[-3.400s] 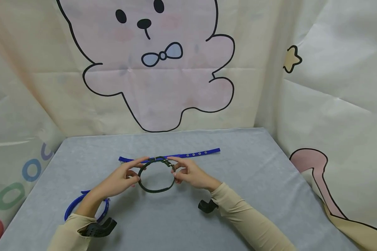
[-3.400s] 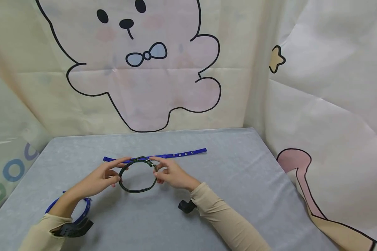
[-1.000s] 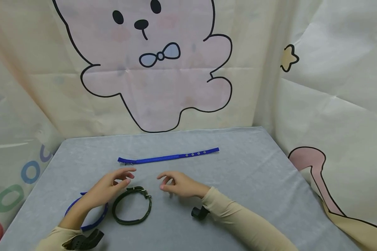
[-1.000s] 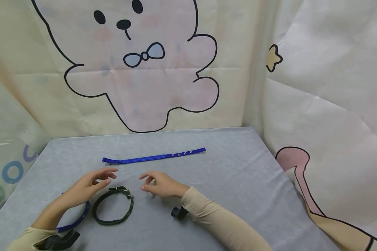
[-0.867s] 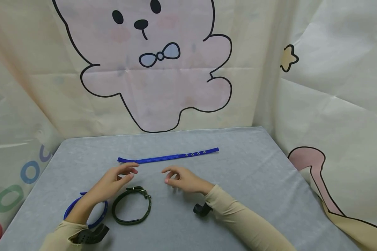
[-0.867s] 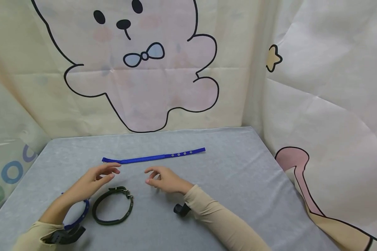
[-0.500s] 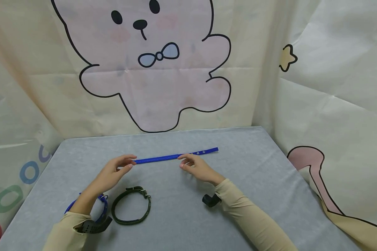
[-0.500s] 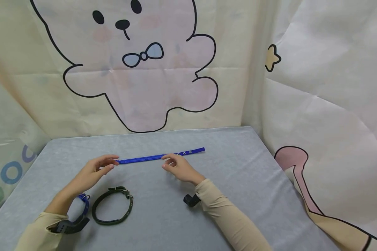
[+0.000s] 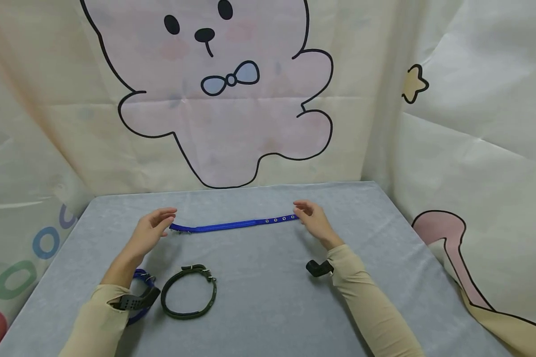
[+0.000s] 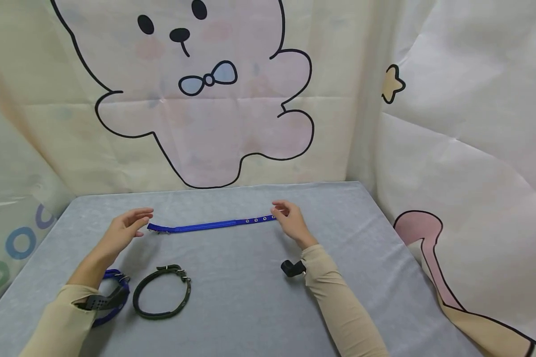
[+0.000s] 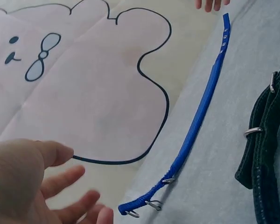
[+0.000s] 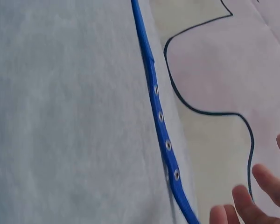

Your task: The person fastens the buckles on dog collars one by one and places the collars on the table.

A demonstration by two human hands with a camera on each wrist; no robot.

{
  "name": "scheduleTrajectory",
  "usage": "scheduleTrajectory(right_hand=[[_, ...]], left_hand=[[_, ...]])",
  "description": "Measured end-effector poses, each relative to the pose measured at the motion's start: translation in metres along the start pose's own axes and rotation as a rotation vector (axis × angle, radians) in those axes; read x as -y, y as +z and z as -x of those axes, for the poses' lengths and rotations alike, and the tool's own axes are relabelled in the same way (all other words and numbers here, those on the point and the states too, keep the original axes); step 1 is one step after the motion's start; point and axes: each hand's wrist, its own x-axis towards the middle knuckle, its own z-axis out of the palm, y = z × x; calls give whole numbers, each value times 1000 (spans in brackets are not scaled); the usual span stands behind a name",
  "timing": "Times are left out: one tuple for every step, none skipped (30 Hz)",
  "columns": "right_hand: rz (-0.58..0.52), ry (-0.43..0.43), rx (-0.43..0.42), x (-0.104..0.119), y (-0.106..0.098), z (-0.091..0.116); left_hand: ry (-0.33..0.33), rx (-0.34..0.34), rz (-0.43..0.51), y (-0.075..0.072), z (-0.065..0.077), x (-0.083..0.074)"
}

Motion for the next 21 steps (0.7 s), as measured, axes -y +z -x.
scheduleTrajectory(right_hand=[[3,25,-27,-3,-4,-1],[6,52,-50,-7,-9,-3],[6,73,-73,-15,-12,-6],[1,97,-94,-22,-14,-9],[-9,131,-110,-25,-17,-10],[-22,167,-124,-28,-20,-11],[-41,193,-130,-30,-21,-12],[-65,219,-132,-32,-22,-13],[-93,251,-133,-34,-23,-13],[-120,283,-133,-35,-24,-14],[-144,310,-134,-36,-25,-15],[-165,339,-130,-37,-26,-15],[-188,359,-127,-38,-27,-16],[-207,376,-126,-39,-27,-16],[-226,387,-123,-39,-28,-17],[-246,391,-118,-39,-29,-17],[-268,394,-112,-40,-29,-18],[-289,397,-104,-40,-29,-19],[-314,400,-94,-40,-29,-19],[-335,399,-83,-41,-29,-20],[-357,402,-71,-41,-29,-20]], left_hand=[[-32,3,25,-1,-2,2],[-66,8,53,-1,-4,4],[-102,13,87,-2,-6,6],[-134,17,119,-3,-8,8],[-169,21,157,-3,-9,10],[-202,27,194,-3,-11,13],[-228,31,218,-4,-12,15],[-251,36,237,-4,-14,17],[-271,40,251,-5,-15,19],[-284,47,264,-5,-16,21],[-297,49,285,-4,-17,23],[-303,50,297,-4,-18,25],[-305,49,312,-4,-19,26],[-300,50,335,-3,-20,28],[-294,50,355,-3,-21,30],[-288,47,371,-2,-22,31],[-284,44,382,-1,-23,32],[-278,44,385,0,-24,34],[-275,46,385,1,-24,34],[-274,47,381,2,-25,35],[-279,42,371,4,-25,36]])
